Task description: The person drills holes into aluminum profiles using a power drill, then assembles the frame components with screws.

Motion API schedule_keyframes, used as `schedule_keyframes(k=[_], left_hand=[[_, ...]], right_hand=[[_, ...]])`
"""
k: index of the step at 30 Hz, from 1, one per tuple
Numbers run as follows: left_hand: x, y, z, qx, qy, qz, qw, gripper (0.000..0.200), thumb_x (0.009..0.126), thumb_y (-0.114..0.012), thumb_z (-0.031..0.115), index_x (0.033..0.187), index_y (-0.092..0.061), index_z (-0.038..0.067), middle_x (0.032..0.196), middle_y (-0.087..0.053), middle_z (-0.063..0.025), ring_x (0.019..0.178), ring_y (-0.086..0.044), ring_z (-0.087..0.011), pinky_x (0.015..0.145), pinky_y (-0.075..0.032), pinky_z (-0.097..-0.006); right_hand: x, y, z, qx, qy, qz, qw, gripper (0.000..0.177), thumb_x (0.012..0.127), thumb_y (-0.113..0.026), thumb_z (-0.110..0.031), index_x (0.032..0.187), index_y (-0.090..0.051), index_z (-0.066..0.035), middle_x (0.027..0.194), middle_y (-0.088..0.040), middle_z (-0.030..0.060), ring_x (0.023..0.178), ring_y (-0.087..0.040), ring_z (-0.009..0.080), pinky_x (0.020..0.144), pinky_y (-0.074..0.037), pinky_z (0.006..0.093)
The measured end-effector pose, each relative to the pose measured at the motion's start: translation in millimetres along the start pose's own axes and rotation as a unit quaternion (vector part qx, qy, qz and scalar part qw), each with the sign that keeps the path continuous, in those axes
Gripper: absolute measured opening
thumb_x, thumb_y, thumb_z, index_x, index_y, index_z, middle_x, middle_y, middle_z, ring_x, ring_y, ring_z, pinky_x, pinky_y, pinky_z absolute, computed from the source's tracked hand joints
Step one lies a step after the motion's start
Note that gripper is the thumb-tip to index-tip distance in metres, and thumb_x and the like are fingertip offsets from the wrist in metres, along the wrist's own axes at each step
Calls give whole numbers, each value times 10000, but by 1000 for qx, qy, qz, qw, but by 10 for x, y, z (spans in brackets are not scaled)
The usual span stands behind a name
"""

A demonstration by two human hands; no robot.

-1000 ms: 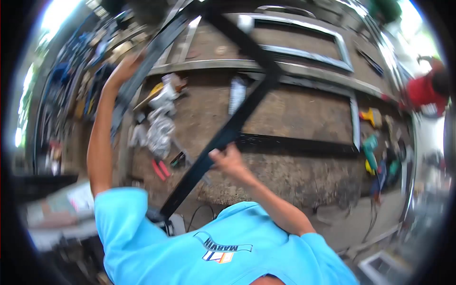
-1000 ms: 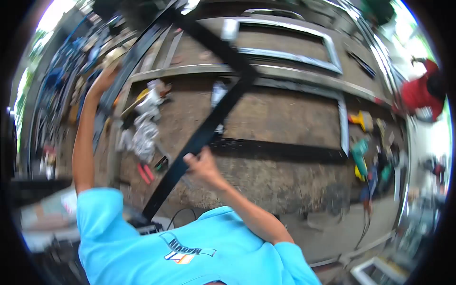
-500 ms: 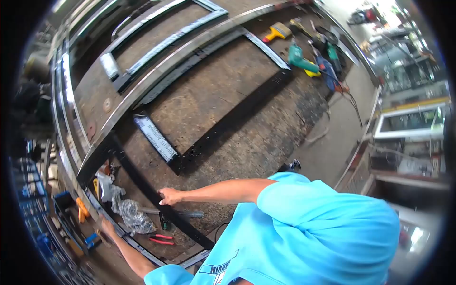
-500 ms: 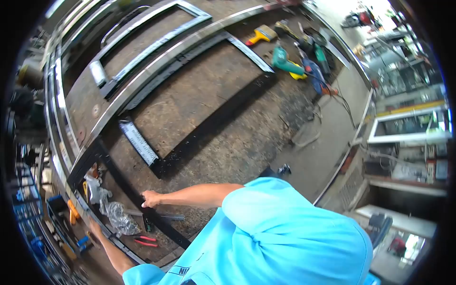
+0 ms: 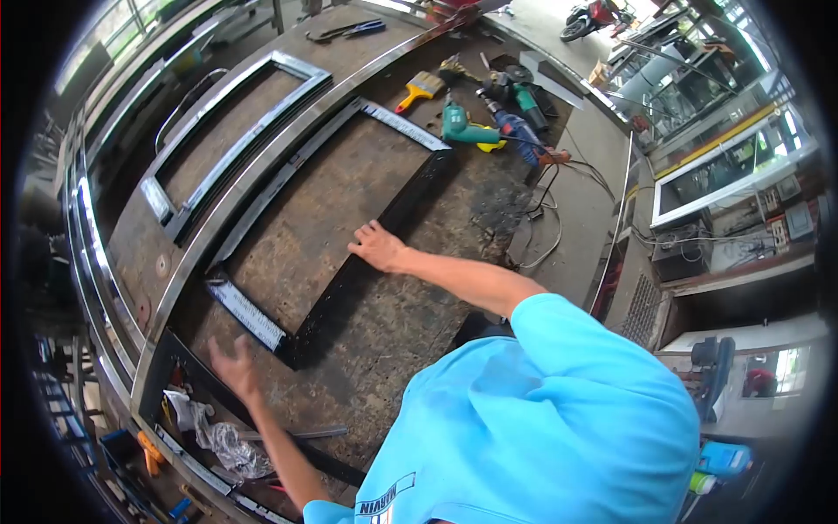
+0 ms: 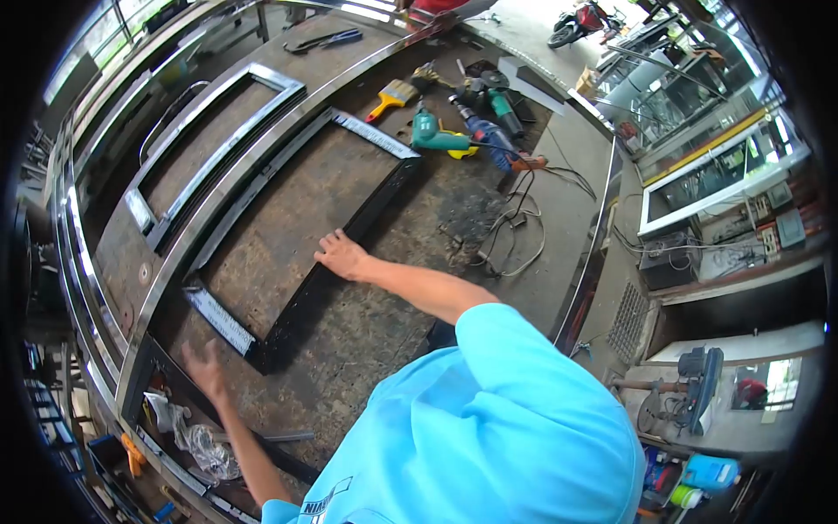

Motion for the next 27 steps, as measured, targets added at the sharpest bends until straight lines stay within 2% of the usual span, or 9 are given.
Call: schedule_keyframes(k=[3, 7, 12, 14, 19, 22, 23, 25, 27], left_hand=[[-144, -709, 129, -146, 82, -50, 985, 845, 709, -755, 397, 1341, -393, -31, 1313, -461, -255, 1227, -437, -378, 1017, -357, -423], [-520, -569, 122, 106, 175, -95, 974, 882, 662, -715, 264, 1436, -301, 177, 1320, -397, -261, 1183, -442, -423, 987, -376, -477], [-1200, -566, 117, 150, 140, -67, 977, 858, 706, -672, 256, 1454, -264, 159, 1308, -384, -291, 1165, -441, -448, 975, -386, -481], [-1355, -597, 190, 158, 172, -90, 968, 842, 735, -666, 284, 1456, -255, 145, 1316, -375, -305, 1168, -441, -455, 983, -380, -483], [-1560, -750, 17, 254, 188, -62, 947, 770, 858, -601, 381, 1457, -221, 83, 1366, -312, -360, 1203, -423, -478, 995, -366, -497], [-1421, -843, 719, 282, 85, -17, 956, 619, 861, -612, 315, 1371, -394, 39, 1346, -382, -312, 1167, -457, -451, 1016, -351, -459], [-1366, -964, 1198, 211, 54, -20, 976, 533, 854, -627, 297, 1279, -496, 4, 1292, -472, -261, 1148, -478, -412, 1020, -340, -449], [-1393, -1411, 2145, 96, -5, -45, 994, 418, 850, -645, 251, 1156, -580, -26, 1150, -591, -200, 1112, -512, -352, 984, -369, -422], [-1552, -2002, 3130, 37, -29, -117, 992, 399, 847, -656, 249, 1155, -590, 2, 1144, -600, -177, 1084, -542, -307, 963, -392, -403]], right_hand=[[-173, 205, -117, 37, 0, 44, 998, 207, 815, -519, -139, 998, -606, -99, 1046, -547, 148, 1064, -514, 301, 946, -364, 488], [-896, 491, -401, 85, 17, 33, 996, 226, 789, -535, -133, 1004, -597, -101, 1048, -531, 149, 1053, -499, 291, 893, -383, 452], [-1596, 341, -417, 155, 9, 38, 987, 261, 775, -545, -77, 1034, -576, -96, 1040, -518, 142, 1052, -488, 293, 928, -376, 448], [-1919, 644, -121, 232, -6, 175, 957, 332, 743, -588, -78, 1075, -578, -90, 1079, -535, 131, 1093, -490, 290, 954, -371, 418], [-2946, 698, 2405, 319, -358, 268, 836, 275, 771, -564, -70, 1039, -595, -17, 967, -620, 217, 895, -601, 393, 781, -492, 435], [-3808, 324, 4147, 258, -528, 283, 758, 180, 860, -549, -140, 980, -635, -37, 912, -664, 181, 862, -644, 350, 750, -503, 426], [-3998, 157, 4669, 211, -513, 288, 781, 215, 855, -569, -143, 1029, -637, -37, 888, -670, 164, 808, -653, 312, 718, -506, 398], [-4154, -183, 5159, 179, -497, 282, 801, 257, 850, -588, -146, 1078, -638, -38, 865, -676, 147, 753, -662, 274, 687, -510, 369], [-4164, -319, 5461, 272, -541, 276, 746, 169, 846, -569, -133, 968, -642, -42, 929, -666, 192, 880, -639, 353, 728, -496, 430]])
Point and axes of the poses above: each hand's wrist, its own x-axis towards the middle knuckle, its own y-axis out of the back of the hand, z = x × y, the point moved 8 cm from there along x, towards the middle knuckle
